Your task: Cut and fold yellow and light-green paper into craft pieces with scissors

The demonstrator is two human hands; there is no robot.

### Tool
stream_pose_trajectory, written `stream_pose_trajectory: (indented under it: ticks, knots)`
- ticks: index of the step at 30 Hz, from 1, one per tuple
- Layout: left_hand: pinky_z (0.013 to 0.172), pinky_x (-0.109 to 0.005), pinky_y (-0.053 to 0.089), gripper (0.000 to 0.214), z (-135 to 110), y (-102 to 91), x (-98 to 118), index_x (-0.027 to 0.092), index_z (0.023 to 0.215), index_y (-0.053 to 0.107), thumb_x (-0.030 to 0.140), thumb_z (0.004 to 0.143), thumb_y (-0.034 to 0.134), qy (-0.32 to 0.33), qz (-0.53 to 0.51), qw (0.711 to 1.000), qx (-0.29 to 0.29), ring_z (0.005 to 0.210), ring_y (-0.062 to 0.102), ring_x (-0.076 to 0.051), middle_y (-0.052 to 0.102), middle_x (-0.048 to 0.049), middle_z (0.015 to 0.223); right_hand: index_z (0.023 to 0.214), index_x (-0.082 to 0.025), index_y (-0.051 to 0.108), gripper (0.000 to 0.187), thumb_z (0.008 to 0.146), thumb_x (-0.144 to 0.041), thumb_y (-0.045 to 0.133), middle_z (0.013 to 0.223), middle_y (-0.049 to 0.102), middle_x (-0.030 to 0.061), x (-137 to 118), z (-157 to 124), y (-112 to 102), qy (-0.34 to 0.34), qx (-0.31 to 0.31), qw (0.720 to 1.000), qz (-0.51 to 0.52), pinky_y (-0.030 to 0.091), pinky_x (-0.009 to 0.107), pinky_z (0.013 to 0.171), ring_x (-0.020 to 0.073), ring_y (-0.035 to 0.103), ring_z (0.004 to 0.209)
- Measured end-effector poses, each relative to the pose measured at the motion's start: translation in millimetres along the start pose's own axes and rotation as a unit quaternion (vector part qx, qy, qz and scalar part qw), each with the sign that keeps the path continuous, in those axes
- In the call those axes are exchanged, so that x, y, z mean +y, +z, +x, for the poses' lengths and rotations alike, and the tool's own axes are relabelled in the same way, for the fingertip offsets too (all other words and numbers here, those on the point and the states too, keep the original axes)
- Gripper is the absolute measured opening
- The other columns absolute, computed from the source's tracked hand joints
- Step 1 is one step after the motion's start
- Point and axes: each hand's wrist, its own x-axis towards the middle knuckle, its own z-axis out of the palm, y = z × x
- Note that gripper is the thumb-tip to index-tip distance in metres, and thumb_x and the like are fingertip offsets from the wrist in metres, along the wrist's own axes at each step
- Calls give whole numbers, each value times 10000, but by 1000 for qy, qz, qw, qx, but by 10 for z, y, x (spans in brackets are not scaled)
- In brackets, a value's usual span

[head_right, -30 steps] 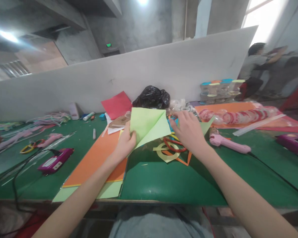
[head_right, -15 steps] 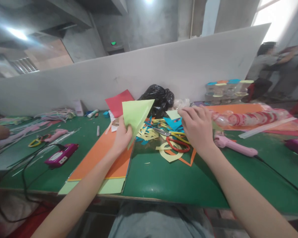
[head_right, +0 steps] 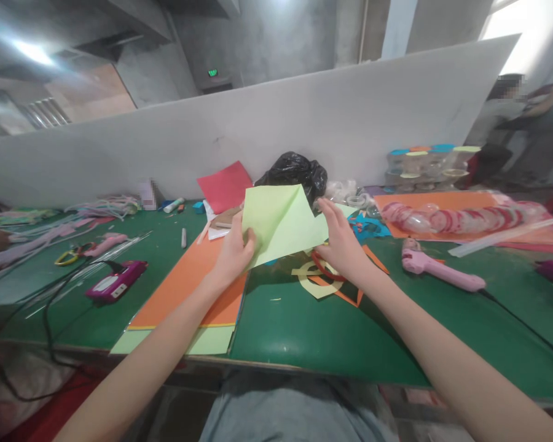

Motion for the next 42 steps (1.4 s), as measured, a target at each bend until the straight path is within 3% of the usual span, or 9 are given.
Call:
stream_pose_trajectory:
  ticks: [2, 7, 11, 14, 20, 26, 34, 38, 42]
  knots:
    - [959, -406, 475, 510, -10, 13, 18, 194, 1409, 410, 171, 900, 427, -6, -21, 1000, -5, 1092, 617, -251, 637, -129, 1242, 1538, -269, 305, 781, 821, -161, 594, 1588, 268, 143, -10, -3, -62, -53, 18, 998, -39, 375, 598, 1099, 368, 329, 1418]
    - [991, -391, 477, 440, -9, 42, 49, 222, 1328, 469, 180, 890, 442, -65, -121, 990, 19, 1105, 612, -217, 641, -89, 1239, 1120, -291, 688, 317, 901, -94, 569, 1417, 520, 72, 75, 9, -114, -200, 33, 972, -118, 380, 539, 1110, 308, 417, 1334]
    - [1023, -377, 475, 376, 39, 21, 19, 221, 1221, 504, 169, 849, 492, -121, -210, 968, 59, 1146, 608, -202, 639, -81, 1240, 1031, -275, 722, 218, 970, -177, 538, 1351, 577, 68, 124, 22, -136, -213, 19, 962, -168, 367, 544, 1111, 294, 424, 1306]
    - [976, -388, 508, 357, 78, -14, 0, 208, 1160, 529, 177, 804, 544, -166, -257, 950, 68, 1120, 630, -223, 663, -88, 1195, 1037, -285, 733, 281, 965, -146, 500, 1355, 580, 52, 128, 29, -189, -188, 1, 966, -175, 364, 548, 1108, 289, 420, 1306]
    - [850, -377, 551, 400, 135, -31, 48, 190, 1096, 589, 220, 704, 660, -231, -382, 893, 50, 965, 689, -237, 713, -88, 1109, 1045, -278, 749, 565, 712, 48, 429, 1329, 604, 39, 184, 86, -308, -113, 15, 989, -95, 403, 559, 1057, 288, 464, 1245]
    - [722, -305, 526, 408, 154, -71, 53, 172, 1020, 641, 230, 621, 701, -255, -423, 869, 33, 818, 695, -207, 744, -60, 980, 863, -266, 757, 256, 932, -366, 532, 1364, 596, 49, 189, 126, -268, -15, 6, 999, 48, 370, 581, 1092, 323, 490, 1273]
    - [803, -351, 553, 386, 125, -98, 59, 188, 1003, 670, 305, 638, 716, -221, -465, 856, -46, 872, 682, -206, 732, -44, 1016, 872, -228, 730, 369, 838, -580, 622, 881, 736, 44, 34, 132, -272, 232, 5, 915, 329, 552, 430, 891, 284, 689, 947]
    - [835, -342, 541, 370, 91, -14, 65, 195, 1027, 652, 301, 674, 678, -197, -444, 871, -76, 953, 675, -219, 718, -50, 1051, 889, -227, 689, 335, 800, -548, 657, 873, 731, 33, 35, 150, -240, 240, 39, 898, 368, 560, 418, 850, 269, 691, 908]
    - [793, -303, 535, 542, 66, 77, 9, 261, 1288, 480, 416, 790, 625, -224, -409, 885, -18, 1010, 666, -198, 656, -63, 1214, 919, -239, 656, 314, 816, -535, 655, 933, 723, 26, 49, 155, -201, 220, 69, 913, 338, 546, 417, 890, 264, 677, 956]
